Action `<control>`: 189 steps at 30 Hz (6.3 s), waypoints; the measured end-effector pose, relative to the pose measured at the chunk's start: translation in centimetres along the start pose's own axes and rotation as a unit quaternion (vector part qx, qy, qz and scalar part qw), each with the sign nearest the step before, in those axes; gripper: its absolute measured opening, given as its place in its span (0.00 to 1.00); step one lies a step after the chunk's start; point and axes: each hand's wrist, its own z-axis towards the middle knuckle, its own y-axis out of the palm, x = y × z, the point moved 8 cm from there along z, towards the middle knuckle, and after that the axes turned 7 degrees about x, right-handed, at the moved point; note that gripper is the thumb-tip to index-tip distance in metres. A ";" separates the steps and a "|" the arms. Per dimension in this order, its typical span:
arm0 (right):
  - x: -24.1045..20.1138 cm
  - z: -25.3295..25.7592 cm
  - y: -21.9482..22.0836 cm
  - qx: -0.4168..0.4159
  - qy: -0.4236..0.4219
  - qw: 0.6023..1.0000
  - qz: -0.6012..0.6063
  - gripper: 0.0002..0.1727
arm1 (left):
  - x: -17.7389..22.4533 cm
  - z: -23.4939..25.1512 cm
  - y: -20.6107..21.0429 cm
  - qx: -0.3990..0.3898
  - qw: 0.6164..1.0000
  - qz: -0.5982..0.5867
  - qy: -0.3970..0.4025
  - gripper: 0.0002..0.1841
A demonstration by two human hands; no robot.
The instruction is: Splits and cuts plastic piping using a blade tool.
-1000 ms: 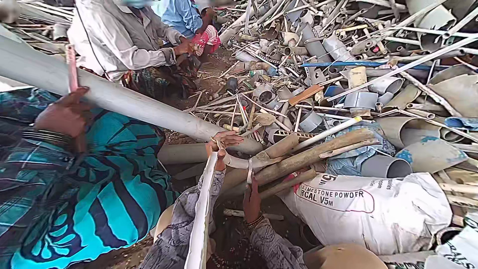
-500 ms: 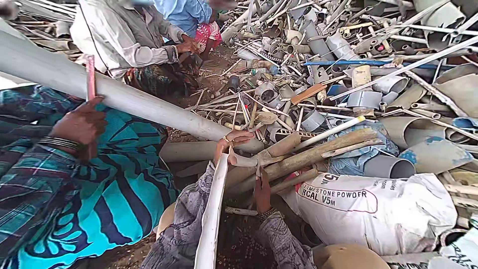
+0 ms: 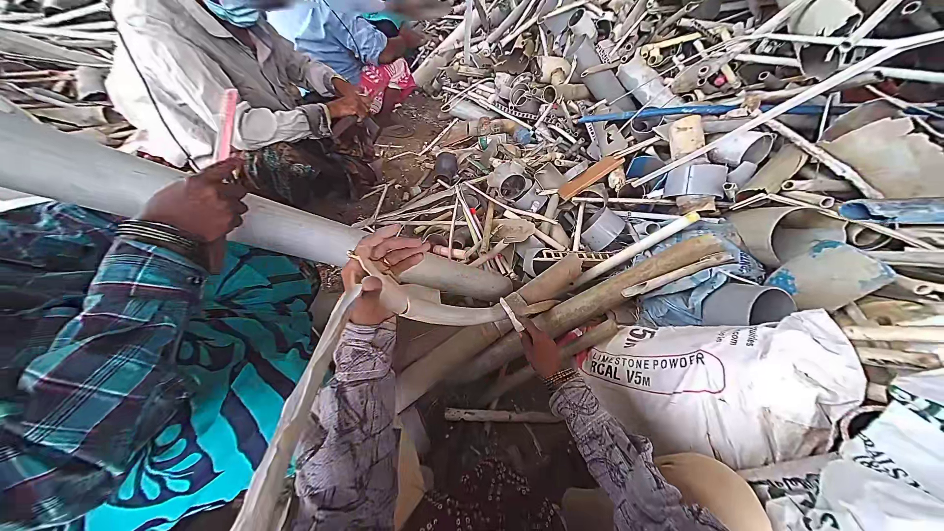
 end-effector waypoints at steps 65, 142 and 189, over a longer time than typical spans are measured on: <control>-5.2 -2.1 4.6 0.173 -0.083 0.952 0.238 0.24 | 1.9 5.2 -2.2 0.377 0.897 0.211 -0.094 0.19; 3.1 2.2 6.2 0.091 0.126 0.980 0.123 0.28 | 2.7 4.1 -4.5 0.389 0.879 0.271 0.042 0.22; -8.3 -0.2 2.7 0.092 -0.086 0.985 0.117 0.26 | 2.6 4.0 -3.8 -0.039 0.988 -0.112 0.102 0.28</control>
